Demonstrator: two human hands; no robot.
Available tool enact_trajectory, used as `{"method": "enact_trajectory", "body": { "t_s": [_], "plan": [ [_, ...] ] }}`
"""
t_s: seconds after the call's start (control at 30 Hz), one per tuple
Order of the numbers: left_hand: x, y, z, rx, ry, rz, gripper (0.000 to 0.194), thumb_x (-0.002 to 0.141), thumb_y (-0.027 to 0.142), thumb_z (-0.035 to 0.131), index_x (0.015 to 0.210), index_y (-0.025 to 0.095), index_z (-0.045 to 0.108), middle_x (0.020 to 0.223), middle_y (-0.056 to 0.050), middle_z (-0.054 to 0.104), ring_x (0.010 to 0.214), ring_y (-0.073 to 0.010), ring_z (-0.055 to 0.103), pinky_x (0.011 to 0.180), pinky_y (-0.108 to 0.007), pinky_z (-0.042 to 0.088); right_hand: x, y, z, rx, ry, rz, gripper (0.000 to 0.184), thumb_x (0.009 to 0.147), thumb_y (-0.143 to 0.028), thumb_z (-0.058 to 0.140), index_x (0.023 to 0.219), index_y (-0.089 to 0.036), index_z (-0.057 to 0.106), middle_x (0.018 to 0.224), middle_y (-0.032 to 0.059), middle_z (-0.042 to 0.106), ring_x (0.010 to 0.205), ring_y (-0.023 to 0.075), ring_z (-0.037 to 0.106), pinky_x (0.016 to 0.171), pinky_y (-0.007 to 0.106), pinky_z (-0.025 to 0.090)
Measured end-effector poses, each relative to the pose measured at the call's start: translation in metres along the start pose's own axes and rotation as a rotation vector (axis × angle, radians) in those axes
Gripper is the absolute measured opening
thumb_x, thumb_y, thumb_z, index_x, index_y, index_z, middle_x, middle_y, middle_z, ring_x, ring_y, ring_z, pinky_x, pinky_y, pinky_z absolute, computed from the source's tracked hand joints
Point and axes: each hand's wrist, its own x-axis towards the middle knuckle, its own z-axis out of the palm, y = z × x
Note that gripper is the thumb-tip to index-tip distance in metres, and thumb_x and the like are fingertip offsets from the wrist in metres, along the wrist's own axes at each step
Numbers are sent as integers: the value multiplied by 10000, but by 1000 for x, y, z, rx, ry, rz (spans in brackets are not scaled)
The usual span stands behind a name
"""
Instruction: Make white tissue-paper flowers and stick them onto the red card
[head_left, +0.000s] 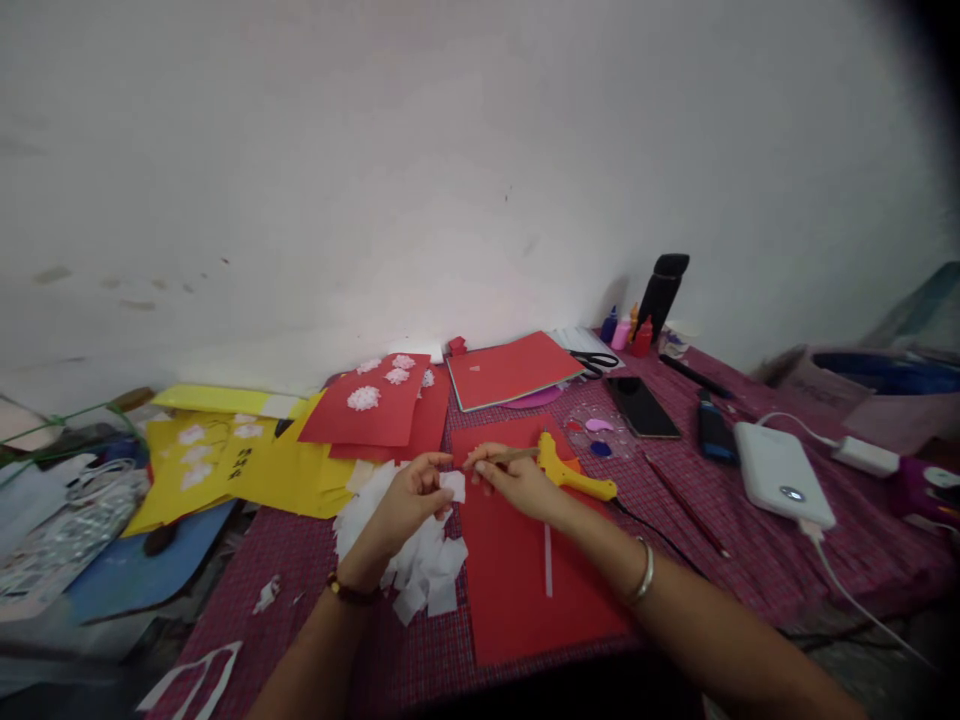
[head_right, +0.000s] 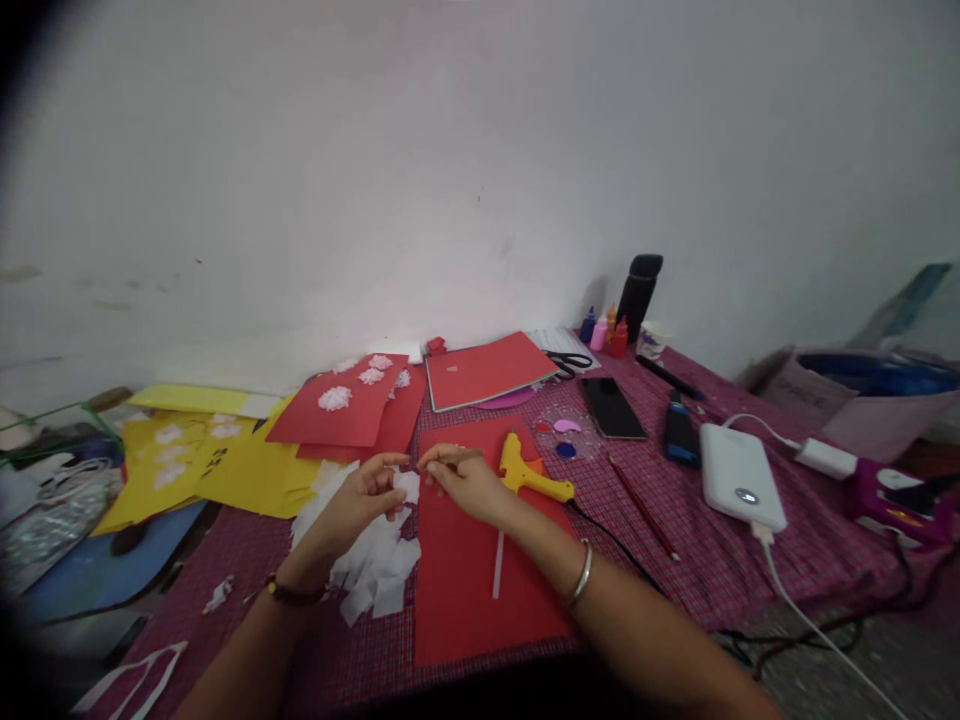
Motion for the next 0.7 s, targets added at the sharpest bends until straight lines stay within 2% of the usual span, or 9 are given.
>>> {"method": "enact_trajectory", "body": {
  "t_s": [0.13, 0.3, 0.5, 0.7],
  "plan": [
    [-2, 3, 7, 59, 12, 19, 416, 678, 113, 554, 1079, 156, 449, 527, 110, 398, 437, -67, 427, 439, -188, 354, 0, 6, 9, -159, 61, 2, 119, 832, -194, 465, 847, -173, 582, 733, 1, 545, 610, 102, 500, 572, 225, 403],
    [-3, -2, 10, 108, 30, 80, 208, 697, 132, 556, 873, 186, 458, 537, 107, 392, 440, -63, 425, 427, -177, 336, 1, 10, 11, -184, 72, -29, 79, 797, -188, 520, 798, -171, 598, 739, 15, 578, 695, 128, 528, 629, 243, 413],
    [-5, -2, 12, 51, -31, 60, 97, 785, 263, 520, 797, 181, 470, 549, 80, 463, 428, -71, 456, 432, -189, 365, -1, 5, 12, -206, 33, -21, 73, 784, -181, 524, 750, -172, 588, 686, 1, 557, 646, 122, 510, 590, 231, 396],
    [-4, -1, 6, 92, 37, 42, 185, 824, 322, 455, 719, 172, 483, 529, 42, 516, 449, -99, 489, 449, -208, 386, -1, 1, 10, -194, 73, -27, 79, 790, -182, 512, 743, -164, 573, 706, 8, 557, 673, 128, 514, 611, 235, 404]
  ]
}}
